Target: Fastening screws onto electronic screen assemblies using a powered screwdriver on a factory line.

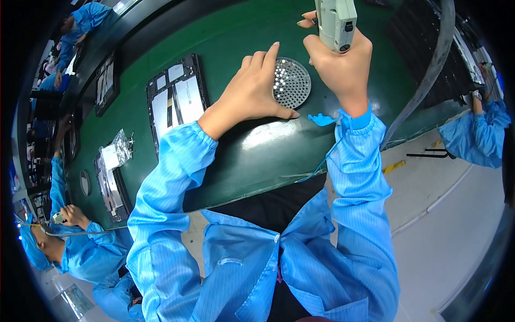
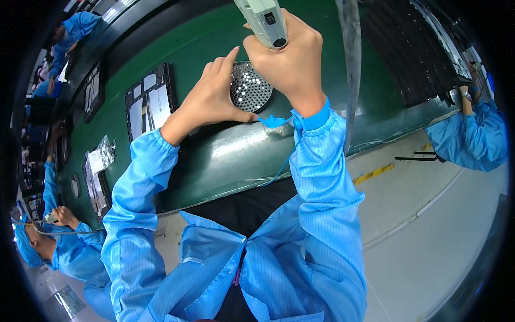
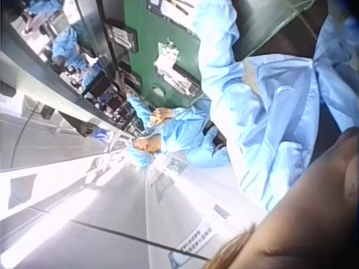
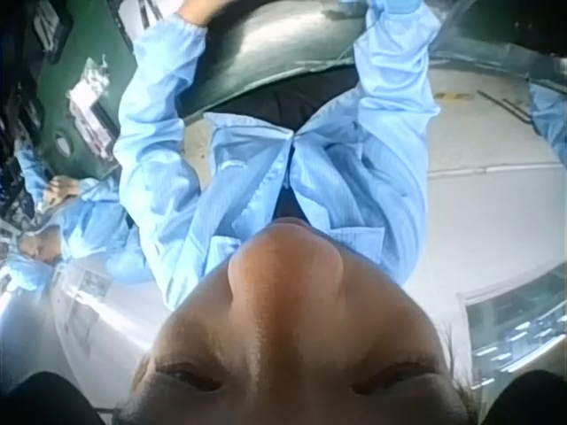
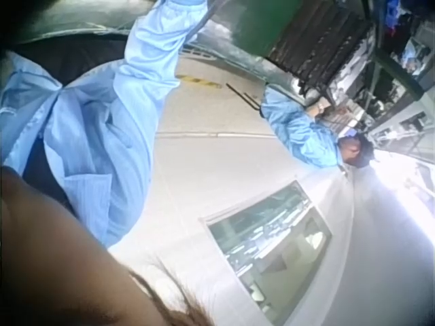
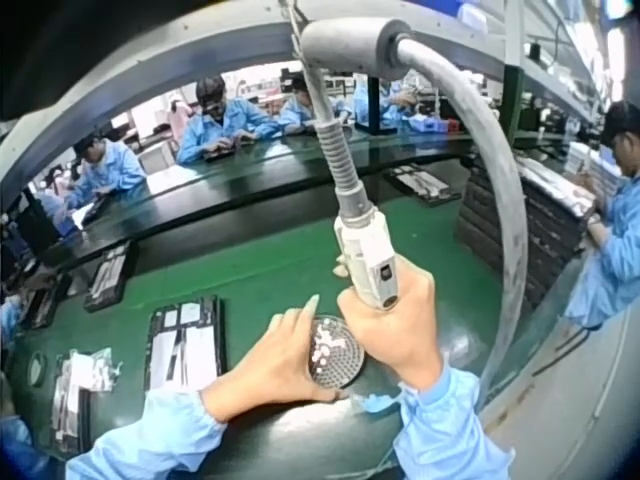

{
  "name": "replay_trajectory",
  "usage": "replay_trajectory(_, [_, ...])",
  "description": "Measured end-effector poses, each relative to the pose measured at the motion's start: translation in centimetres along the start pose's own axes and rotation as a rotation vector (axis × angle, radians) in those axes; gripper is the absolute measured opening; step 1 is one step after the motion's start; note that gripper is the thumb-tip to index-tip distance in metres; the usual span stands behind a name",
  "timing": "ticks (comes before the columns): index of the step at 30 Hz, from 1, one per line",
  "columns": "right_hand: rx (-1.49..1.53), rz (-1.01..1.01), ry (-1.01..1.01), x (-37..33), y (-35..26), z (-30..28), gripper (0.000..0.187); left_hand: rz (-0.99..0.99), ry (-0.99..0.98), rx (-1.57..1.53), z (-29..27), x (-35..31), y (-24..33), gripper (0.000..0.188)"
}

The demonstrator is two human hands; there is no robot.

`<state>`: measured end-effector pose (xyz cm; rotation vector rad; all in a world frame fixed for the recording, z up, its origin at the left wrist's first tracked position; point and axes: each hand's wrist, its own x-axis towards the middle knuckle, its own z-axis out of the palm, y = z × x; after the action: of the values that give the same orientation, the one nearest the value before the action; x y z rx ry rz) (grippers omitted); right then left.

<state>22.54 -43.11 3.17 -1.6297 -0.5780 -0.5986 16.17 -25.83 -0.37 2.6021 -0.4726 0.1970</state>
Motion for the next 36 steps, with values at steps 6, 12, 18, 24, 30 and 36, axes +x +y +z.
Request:
replay_trajectory(6, [0.08, 0.076, -0.062, -0.2, -0.5, 0.8, 0.027, 0.06, 0.093, 0.04, -0.1, -0.6, -1.3, 0.142])
replay_trajectory(12, [0.114, 0.213, -0.134, -0.9, -1.4, 1.6, 0.02, -0.07, 0.349, 0.142, -10.2, -11.8, -4.9, 0.036])
replay_trajectory(18, [0.054, 0.148, -0.138, -0.8, -2.4, 1.7, 0.036, -0.677, 0.691, 0.31, -15.4, -29.2, -13.4, 0.015])
replay_trajectory(24, [-0.01, 0.155, -0.222, -1.1, -1.9, 3.9, 0.034, -0.634, 0.591, 0.309, -13.8, -30.1, -14.3, 0.017])
replay_trajectory(30, [0.152, 0.277, -0.171, -1.9, -3.2, 5.3, 0.029, -0.627, 0.396, 0.317, -12.4, -26.9, -18.8, 0.025])
replay_trajectory(36, [0.133, 0.173, -0.171, -1.6, -3.4, 5.7, 0.03, -0.588, 0.708, 0.099, -12.0, -27.0, -19.0, 0.021])
